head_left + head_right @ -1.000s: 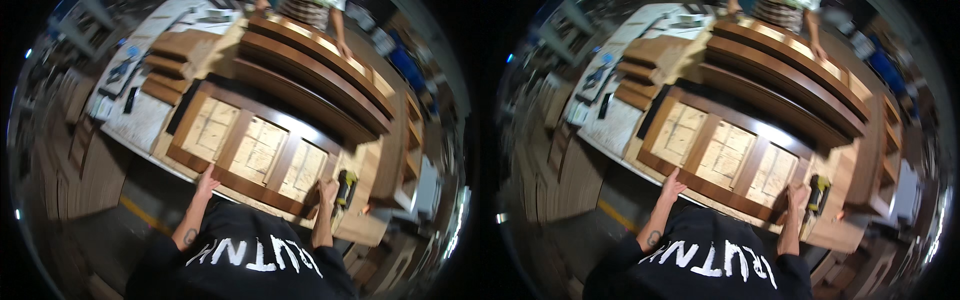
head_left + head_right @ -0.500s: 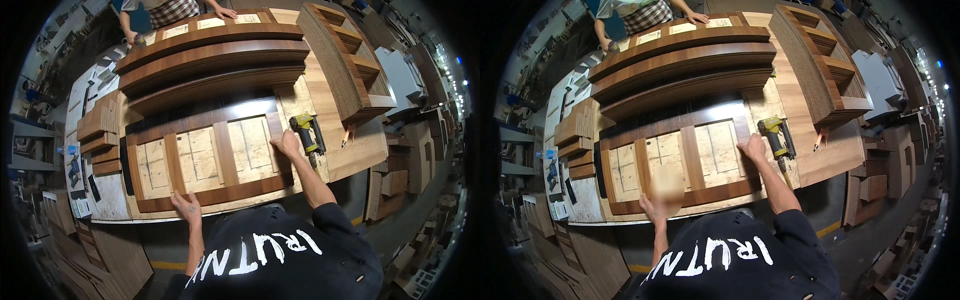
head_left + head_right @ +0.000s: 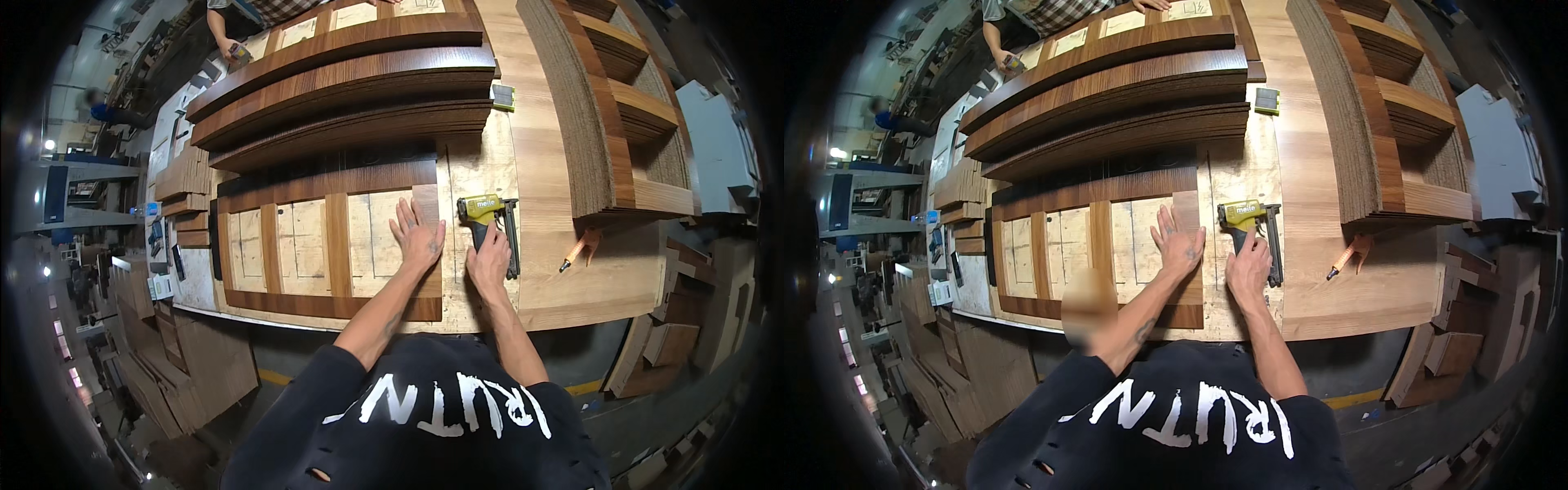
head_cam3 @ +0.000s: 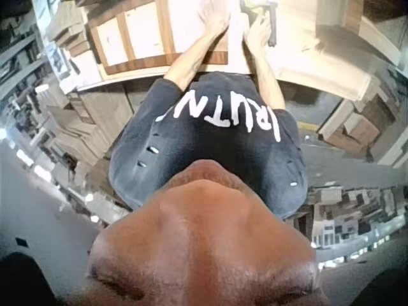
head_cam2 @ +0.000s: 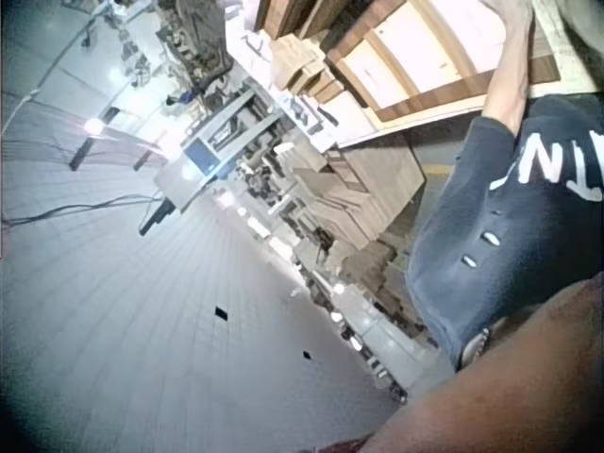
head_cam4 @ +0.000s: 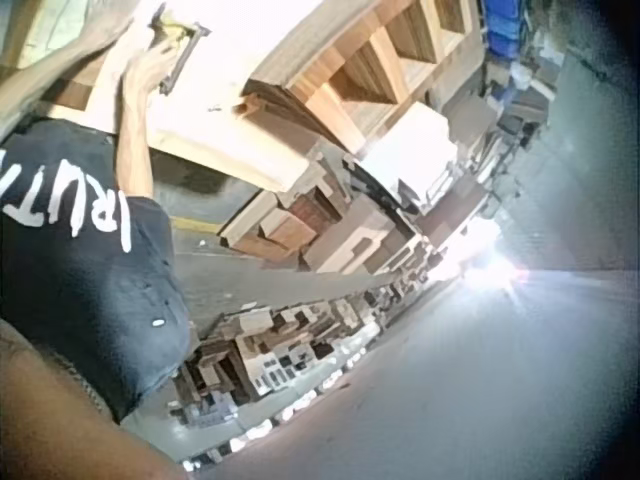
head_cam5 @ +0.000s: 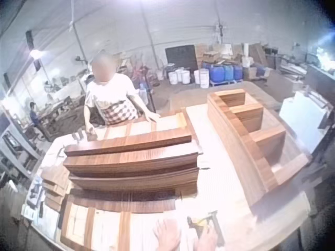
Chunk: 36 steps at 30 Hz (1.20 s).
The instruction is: The person assembles a wooden frame by placing thin wooden strips into a larger frame and securing them with a nail gun. They repeatedly position strips and drive nails along the edges to fasten them in place.
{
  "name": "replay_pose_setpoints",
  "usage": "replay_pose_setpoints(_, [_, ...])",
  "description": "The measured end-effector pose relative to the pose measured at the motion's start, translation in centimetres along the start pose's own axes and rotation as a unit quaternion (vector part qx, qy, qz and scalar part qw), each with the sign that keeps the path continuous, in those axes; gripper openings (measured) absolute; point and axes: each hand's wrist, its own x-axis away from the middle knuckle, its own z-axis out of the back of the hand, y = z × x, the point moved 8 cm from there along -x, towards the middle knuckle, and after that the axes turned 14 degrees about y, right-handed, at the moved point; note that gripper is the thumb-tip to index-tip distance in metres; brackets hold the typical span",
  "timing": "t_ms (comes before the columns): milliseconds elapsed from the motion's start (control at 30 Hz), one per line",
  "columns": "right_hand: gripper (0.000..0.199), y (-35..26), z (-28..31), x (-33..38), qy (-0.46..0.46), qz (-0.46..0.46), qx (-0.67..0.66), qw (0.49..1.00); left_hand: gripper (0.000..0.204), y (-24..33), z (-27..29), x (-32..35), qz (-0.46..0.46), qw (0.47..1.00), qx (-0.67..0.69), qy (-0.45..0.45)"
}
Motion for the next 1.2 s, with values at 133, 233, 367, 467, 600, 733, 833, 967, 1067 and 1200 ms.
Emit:
replay_pose_setpoints(133, [0.094, 0.0, -0.4, -1.7, -0.102, 0.011, -0.001, 0.995, 0.086, 1.4, -0.7, -0.7, 0.012, 0.998, -0.039, 0.044])
replay_pose_setpoints(233, [0.099, 0.5, 1.2, -3.9, -0.162, -0.059, -0.059, 0.983, 0.080, 1.1, -0.5, -1.2, 0.012, 0.997, -0.055, 0.054])
replay_pose_setpoints(367, [0.058, 3.0, 4.0, -8.1, -0.243, -0.248, -0.268, 0.899, 0.078, 1.8, 0.0, -3.0, -0.005, 0.996, -0.060, 0.060])
replay_pose_setpoints(467, [0.035, -0.4, 8.6, -12.6, -0.335, -0.275, -0.418, 0.799, 0.079, 2.0, -0.6, -3.7, -0.002, 0.997, -0.068, 0.036])
replay_pose_setpoints(600, [0.032, -6.1, 9.9, -17.7, -0.437, -0.182, -0.412, 0.779, 0.078, 0.6, -0.5, -3.5, 0.025, 0.995, -0.091, 0.029])
replay_pose_setpoints(733, [0.035, -7.6, 5.1, -19.4, -0.433, -0.136, -0.061, 0.889, 0.080, 0.7, -1.1, -3.6, 0.011, 0.996, -0.075, 0.035])
replay_pose_setpoints(833, [0.031, -6.6, -0.6, -18.0, -0.415, -0.054, -0.052, 0.907, 0.090, 0.4, -1.6, -3.8, 0.033, 0.998, -0.052, 0.013])
replay_pose_setpoints(967, [0.031, -8.2, -3.9, -16.7, -0.414, -0.017, -0.020, 0.910, 0.104, 0.4, -1.2, -4.0, 0.047, 0.996, -0.037, -0.062])
replay_pose_setpoints(1067, [0.032, -8.3, -5.1, -16.2, -0.438, -0.022, -0.022, 0.898, 0.106, 0.1, -1.2, -4.2, 0.050, 0.992, -0.057, -0.096])
replay_pose_setpoints(1200, [0.035, -7.6, -5.0, -16.0, -0.420, -0.007, -0.063, 0.906, 0.114, -0.1, -1.5, -3.8, 0.048, 0.999, -0.014, 0.020])
